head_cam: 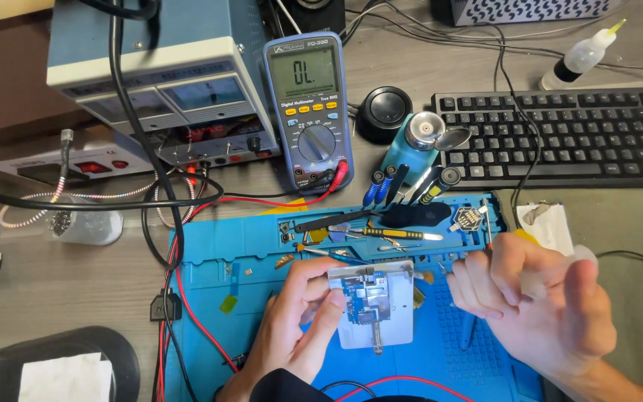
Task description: Repairing a mobile phone motherboard by heating components, applying flux, and inspecting under a magnifying glass.
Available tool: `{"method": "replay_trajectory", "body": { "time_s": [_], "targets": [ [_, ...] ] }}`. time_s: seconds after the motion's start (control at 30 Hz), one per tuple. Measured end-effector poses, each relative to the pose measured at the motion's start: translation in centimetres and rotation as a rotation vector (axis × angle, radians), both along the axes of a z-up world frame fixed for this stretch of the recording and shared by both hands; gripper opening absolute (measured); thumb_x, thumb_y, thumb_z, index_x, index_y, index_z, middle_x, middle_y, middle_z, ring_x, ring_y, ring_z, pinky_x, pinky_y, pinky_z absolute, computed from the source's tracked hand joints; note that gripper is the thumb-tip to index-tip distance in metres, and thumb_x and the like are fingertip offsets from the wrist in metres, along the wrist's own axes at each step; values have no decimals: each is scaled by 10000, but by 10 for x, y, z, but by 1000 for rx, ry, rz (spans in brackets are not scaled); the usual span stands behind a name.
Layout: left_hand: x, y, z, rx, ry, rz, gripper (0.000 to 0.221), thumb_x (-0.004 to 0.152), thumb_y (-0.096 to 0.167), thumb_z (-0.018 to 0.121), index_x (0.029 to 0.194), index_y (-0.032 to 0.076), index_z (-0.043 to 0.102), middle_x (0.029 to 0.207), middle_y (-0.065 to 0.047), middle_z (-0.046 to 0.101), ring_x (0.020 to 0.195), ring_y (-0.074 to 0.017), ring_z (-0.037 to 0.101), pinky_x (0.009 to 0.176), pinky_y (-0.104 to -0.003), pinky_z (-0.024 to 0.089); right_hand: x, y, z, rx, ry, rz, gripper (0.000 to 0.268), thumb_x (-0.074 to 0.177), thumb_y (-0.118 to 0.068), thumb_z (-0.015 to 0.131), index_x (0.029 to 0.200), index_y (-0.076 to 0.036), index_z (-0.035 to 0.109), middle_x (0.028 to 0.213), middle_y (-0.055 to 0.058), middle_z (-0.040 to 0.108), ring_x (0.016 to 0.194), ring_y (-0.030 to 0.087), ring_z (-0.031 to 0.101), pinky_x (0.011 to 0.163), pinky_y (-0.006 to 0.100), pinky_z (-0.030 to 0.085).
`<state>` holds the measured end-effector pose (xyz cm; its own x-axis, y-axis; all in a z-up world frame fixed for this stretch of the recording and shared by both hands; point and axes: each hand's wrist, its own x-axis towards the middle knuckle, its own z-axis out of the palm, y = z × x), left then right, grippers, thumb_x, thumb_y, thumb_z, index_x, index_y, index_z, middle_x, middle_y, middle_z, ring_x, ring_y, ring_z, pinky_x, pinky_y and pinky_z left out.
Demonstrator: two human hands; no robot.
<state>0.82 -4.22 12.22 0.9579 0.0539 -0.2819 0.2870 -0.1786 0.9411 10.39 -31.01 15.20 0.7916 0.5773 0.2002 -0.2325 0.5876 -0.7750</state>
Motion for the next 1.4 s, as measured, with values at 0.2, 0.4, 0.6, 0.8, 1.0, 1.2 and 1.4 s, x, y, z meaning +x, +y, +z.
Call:
{"method": "replay_trajectory", "body": {
  "time_s": [0.2,0.4,0.6,0.8,1.0,1.2,1.4],
  "targets": [
    [-1,-9,-15,-62,27,12,525,1053,427,606,1476,122,558,1410,-103,899,1219,-218,891,968,-353,725,-2,3,20,-54,-80,-79,805,1107,-807,683,782,-101,477,709,21,365,637,201,306,637,411,269],
    [0,-10,-18,-94,71,-27,453,1060,396,617,1421,129,552,1301,-98,934,1051,-186,877,894,-317,686,-2,10,42,19,119,-177,694,1030,-671,656,670,-139,394,584,-14,248,533,179,168,534,387,199],
    [4,-12,-3,-228,238,116,456,999,370,680,1392,183,543,1293,-111,937,1005,-214,868,716,-340,658,1,40,73,96,161,-104,648,1028,-590,648,668,-121,383,566,-11,214,508,162,103,481,384,152],
    [2,-10,8,-291,229,98,556,928,440,714,1390,166,572,1291,-120,920,975,-217,853,746,-345,676,7,54,77,143,199,-132,610,1012,-561,653,705,-145,329,577,-16,195,505,156,122,487,351,156],
    [0,-13,1,-455,194,40,488,973,334,720,1357,110,520,1344,-187,882,1067,-310,885,776,-438,763,15,63,82,42,165,-139,661,898,-604,726,637,-167,304,533,-42,149,487,137,84,462,351,105],
    [-1,-11,0,-508,174,-3,503,987,354,713,1347,98,473,1316,-201,841,1113,-329,870,794,-473,776,19,66,80,38,234,-116,662,889,-602,709,638,-170,275,533,-41,143,503,143,69,458,360,84],
    [-2,-12,3,-564,170,-69,408,1028,291,679,1314,108,453,1344,-194,807,1137,-335,854,826,-528,785,19,74,76,20,242,-120,641,875,-612,641,638,-157,258,533,-36,154,503,151,77,471,373,75]
  ]
}}
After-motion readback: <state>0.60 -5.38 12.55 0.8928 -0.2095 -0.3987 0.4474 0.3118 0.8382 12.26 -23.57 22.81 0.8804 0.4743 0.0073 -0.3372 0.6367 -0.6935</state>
